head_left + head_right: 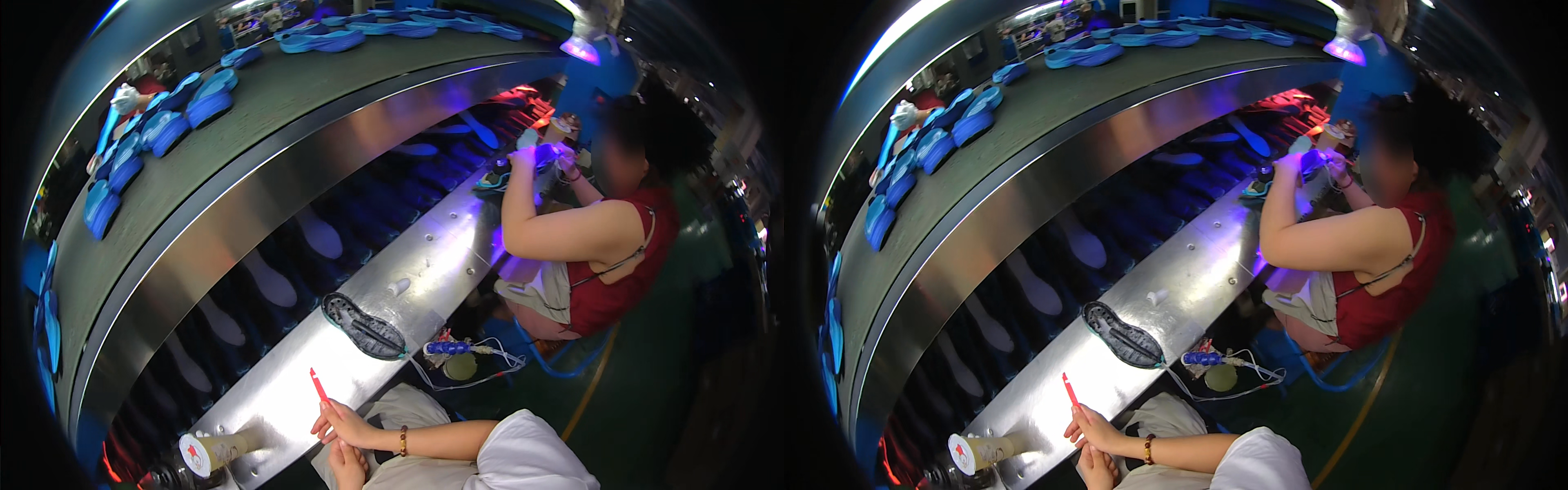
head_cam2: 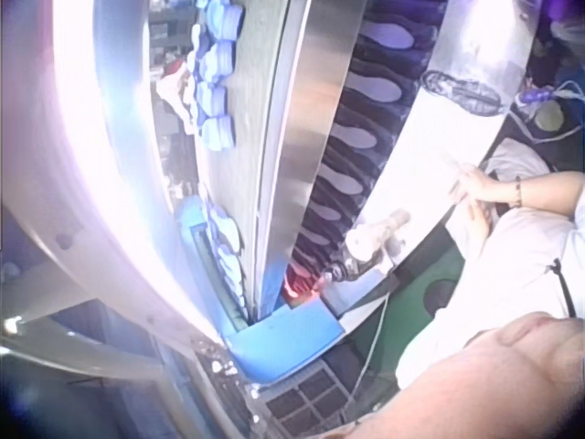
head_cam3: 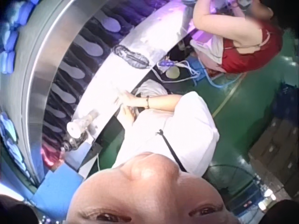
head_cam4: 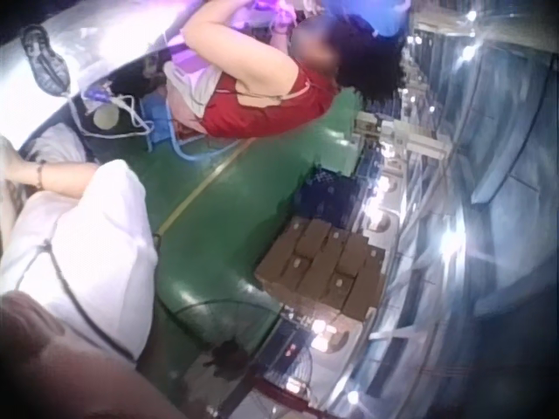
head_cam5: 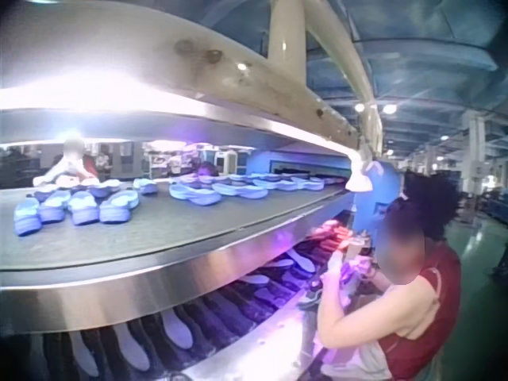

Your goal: The person applies a liquid substance to blue outsoles using a brush and then places the outsoles onto an upper conveyor belt.

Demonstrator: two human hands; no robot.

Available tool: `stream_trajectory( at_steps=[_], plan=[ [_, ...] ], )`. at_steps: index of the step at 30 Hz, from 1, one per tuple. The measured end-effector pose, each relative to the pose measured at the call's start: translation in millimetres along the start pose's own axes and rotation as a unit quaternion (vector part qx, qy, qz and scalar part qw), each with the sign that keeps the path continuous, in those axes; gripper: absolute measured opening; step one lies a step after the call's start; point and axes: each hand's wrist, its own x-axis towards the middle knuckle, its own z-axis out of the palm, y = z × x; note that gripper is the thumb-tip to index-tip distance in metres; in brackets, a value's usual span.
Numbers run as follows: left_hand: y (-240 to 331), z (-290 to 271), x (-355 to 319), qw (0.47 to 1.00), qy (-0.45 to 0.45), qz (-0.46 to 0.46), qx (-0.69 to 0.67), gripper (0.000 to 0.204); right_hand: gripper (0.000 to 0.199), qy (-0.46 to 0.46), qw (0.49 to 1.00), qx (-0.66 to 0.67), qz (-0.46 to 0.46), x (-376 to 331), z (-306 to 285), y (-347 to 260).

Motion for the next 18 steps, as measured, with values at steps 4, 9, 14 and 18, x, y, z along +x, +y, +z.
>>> stream_trajectory(
  at_steps=[4, 9, 14, 18],
  plan=[
    [26, 14, 0, 0.994, 0.001, 0.069, 0.089, 0.027, 0.035, -0.036, 0.985, -0.101, -0.133, 29, -27, 6],
    [37, 7, 3, 0.98, -0.022, 0.134, 0.145, 0.028, 0.039, -0.001, 0.985, -0.093, -0.148, 30, -13, -57],
    [37, 7, 0, 0.976, -0.014, 0.153, 0.153, 0.026, 0.036, 0.03, 0.986, -0.099, -0.13, 23, 19, -55],
    [38, 8, 1, 0.973, 0.021, 0.137, 0.183, 0.029, 0.034, 0.062, 0.992, -0.057, -0.093, 15, 27, -45]
  ],
)
